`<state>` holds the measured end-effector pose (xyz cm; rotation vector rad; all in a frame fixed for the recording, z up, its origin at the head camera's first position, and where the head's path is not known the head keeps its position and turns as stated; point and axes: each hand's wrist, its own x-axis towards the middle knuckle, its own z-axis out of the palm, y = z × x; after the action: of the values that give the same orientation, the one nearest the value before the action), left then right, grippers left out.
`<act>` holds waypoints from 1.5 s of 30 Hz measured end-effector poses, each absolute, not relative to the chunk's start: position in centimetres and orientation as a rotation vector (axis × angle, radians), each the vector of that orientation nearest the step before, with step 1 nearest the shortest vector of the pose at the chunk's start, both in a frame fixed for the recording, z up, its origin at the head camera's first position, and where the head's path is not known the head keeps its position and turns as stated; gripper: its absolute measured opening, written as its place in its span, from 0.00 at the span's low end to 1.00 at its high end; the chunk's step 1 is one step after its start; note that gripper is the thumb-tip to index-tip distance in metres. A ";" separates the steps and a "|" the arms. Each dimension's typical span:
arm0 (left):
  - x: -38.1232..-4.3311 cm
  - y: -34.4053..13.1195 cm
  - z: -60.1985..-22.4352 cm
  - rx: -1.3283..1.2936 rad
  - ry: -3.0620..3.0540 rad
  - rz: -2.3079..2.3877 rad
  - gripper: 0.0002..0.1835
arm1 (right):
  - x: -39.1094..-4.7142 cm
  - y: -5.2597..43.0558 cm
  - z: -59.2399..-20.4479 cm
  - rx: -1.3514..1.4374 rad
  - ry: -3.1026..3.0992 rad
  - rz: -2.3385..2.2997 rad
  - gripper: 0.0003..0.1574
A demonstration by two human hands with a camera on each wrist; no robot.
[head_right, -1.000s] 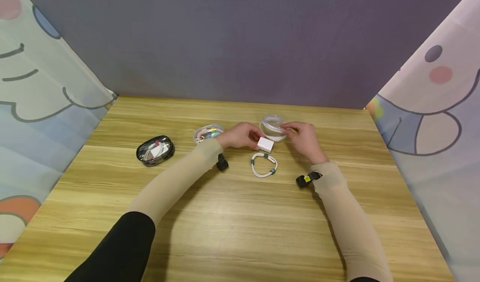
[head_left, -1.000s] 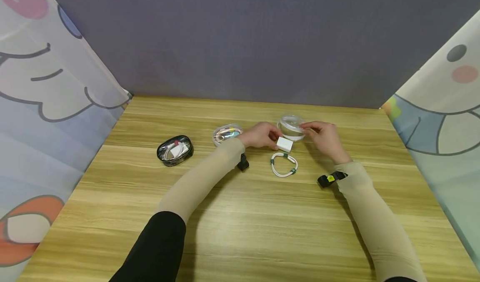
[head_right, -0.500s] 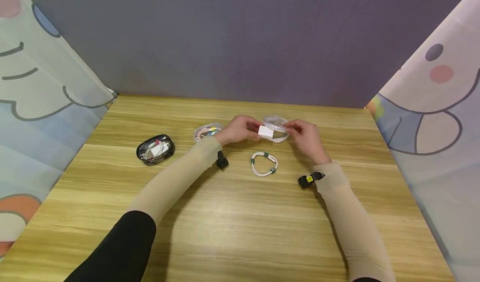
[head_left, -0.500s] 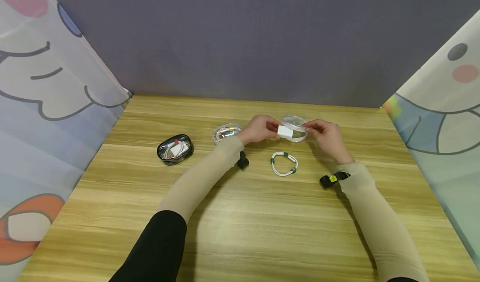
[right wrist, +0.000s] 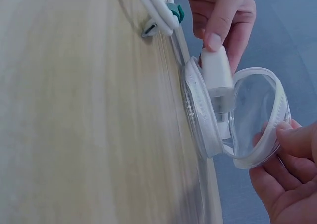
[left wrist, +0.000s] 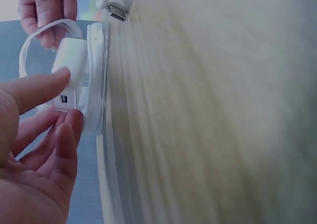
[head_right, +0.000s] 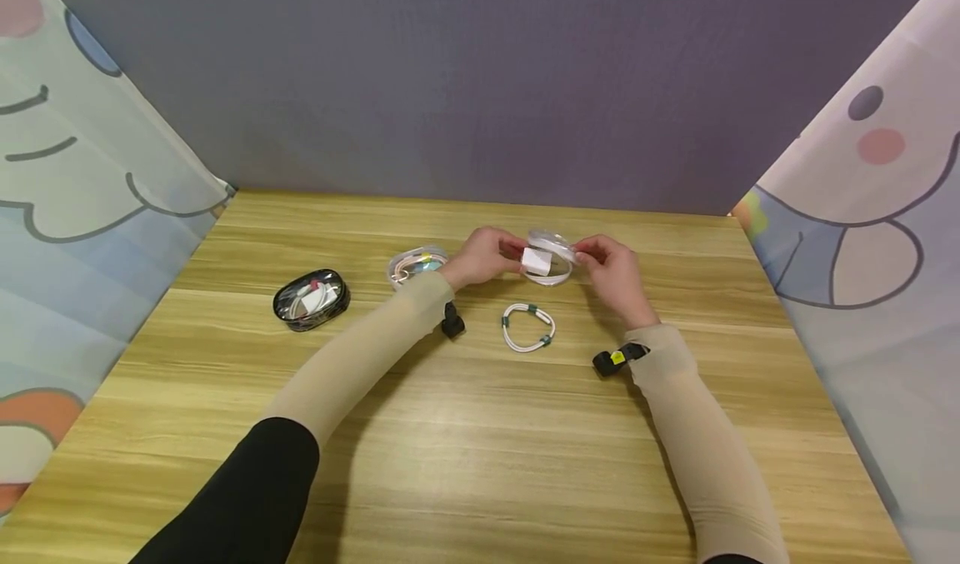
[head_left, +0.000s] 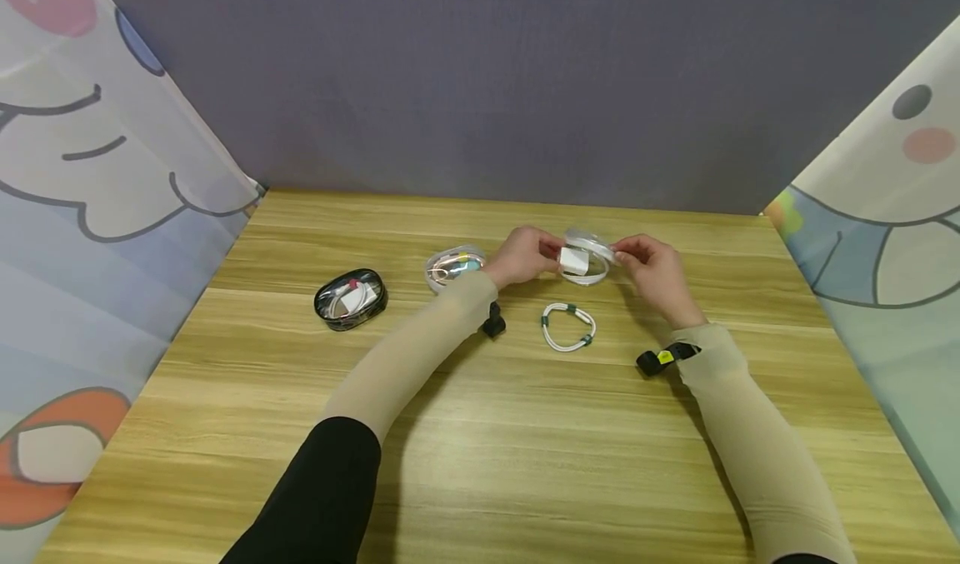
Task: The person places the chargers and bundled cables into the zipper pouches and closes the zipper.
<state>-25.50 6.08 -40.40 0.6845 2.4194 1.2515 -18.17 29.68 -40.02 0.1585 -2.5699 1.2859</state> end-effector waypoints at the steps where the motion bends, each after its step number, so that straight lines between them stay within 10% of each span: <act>1: -25.5 6.2 -40.4 0.685 2.435 1.234 0.23 | -18.2 29.7 -40.0 0.153 -2.571 1.293 0.08; 8: -25.6 6.5 -40.6 0.750 2.554 1.139 0.10 | -18.1 29.5 -40.1 0.136 -2.572 1.327 0.09; 45: -22.1 2.7 -40.3 1.209 2.104 0.877 0.14 | -18.0 29.9 -40.4 0.136 -2.579 1.394 0.10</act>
<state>-22.07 2.67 -40.33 1.2089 2.1045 0.8772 -18.01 29.93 -40.36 0.1355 -2.5785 1.3944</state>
